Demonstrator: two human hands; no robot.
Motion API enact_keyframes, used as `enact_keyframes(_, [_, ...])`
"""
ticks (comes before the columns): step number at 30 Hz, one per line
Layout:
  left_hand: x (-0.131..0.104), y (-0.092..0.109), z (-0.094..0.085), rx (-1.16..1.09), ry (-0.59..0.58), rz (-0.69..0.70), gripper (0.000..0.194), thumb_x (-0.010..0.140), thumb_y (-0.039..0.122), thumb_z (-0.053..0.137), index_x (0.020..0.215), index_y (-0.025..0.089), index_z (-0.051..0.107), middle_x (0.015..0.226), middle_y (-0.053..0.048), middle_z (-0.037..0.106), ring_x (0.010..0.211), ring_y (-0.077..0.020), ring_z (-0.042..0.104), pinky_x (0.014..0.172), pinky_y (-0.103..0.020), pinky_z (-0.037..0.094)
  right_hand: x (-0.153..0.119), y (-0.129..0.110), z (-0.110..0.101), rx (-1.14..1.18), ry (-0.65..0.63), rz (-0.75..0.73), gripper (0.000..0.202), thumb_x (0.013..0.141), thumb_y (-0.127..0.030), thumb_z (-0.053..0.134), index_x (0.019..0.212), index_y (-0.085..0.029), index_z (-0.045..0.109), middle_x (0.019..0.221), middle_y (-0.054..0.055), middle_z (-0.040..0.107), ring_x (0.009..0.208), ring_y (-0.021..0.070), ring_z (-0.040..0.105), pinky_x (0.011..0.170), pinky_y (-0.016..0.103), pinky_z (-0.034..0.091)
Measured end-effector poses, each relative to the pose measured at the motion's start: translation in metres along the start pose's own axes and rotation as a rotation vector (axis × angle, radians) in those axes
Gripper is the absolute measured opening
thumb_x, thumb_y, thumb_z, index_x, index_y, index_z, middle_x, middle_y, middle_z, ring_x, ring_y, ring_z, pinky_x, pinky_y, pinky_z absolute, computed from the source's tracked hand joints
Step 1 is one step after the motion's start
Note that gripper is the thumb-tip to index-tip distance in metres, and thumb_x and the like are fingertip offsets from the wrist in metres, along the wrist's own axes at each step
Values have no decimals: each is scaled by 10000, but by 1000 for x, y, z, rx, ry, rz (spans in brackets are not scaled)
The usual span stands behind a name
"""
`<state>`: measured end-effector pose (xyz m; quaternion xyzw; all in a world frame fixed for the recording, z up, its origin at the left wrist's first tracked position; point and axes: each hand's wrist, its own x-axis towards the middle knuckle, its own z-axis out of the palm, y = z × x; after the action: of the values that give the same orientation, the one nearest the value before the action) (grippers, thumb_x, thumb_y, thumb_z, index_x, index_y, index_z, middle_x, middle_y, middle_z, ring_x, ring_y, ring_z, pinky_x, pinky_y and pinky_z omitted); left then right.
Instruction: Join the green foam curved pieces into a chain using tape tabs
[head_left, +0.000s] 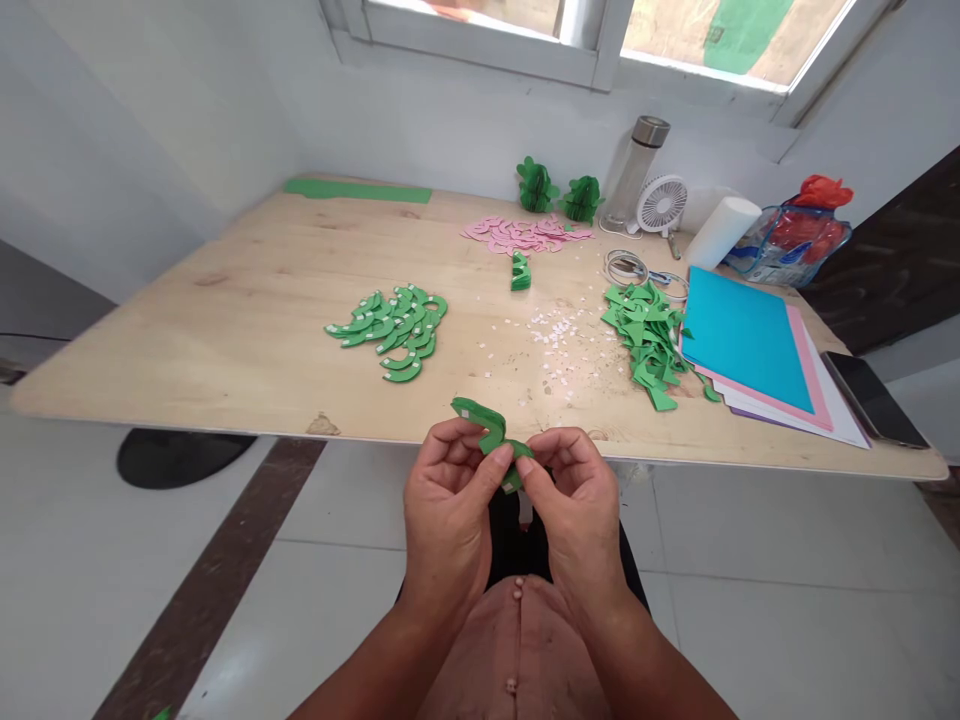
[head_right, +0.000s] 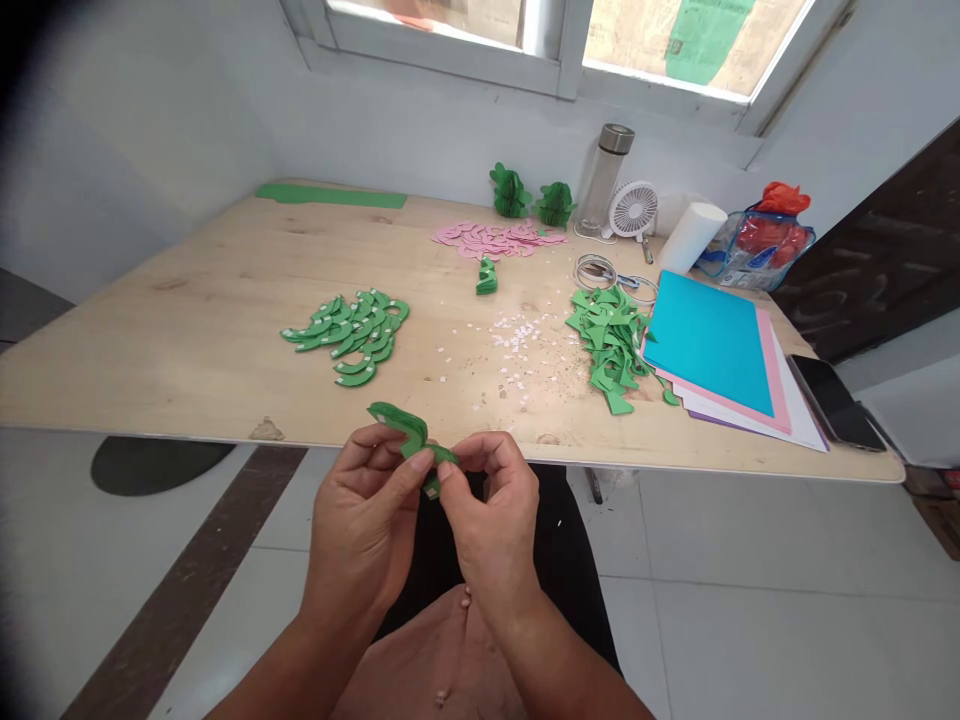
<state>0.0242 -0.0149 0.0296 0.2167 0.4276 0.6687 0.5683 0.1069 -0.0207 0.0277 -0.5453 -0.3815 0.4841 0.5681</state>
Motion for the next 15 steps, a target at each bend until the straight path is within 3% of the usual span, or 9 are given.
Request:
enact_keyframes(8, [1, 0, -6, -38, -1, -60, 179, 658, 131, 733, 781, 184, 615, 754, 10, 634, 718, -95, 593, 684, -195, 469, 0, -1, 0, 8, -2, 31, 93, 722, -195, 647, 769, -184, 568, 709, -13, 575, 660, 120, 536, 605, 242, 461])
enact_keyframes(15, [6, -1, -10, 9, 40, -27, 110, 651, 147, 739, 727, 163, 661, 721, -8, 648, 685, -111, 594, 686, -239, 491, 0, 1, 0, 31, -9, 7, 93, 719, -173, 648, 776, -185, 576, 729, -10, 580, 687, 120, 533, 646, 246, 450])
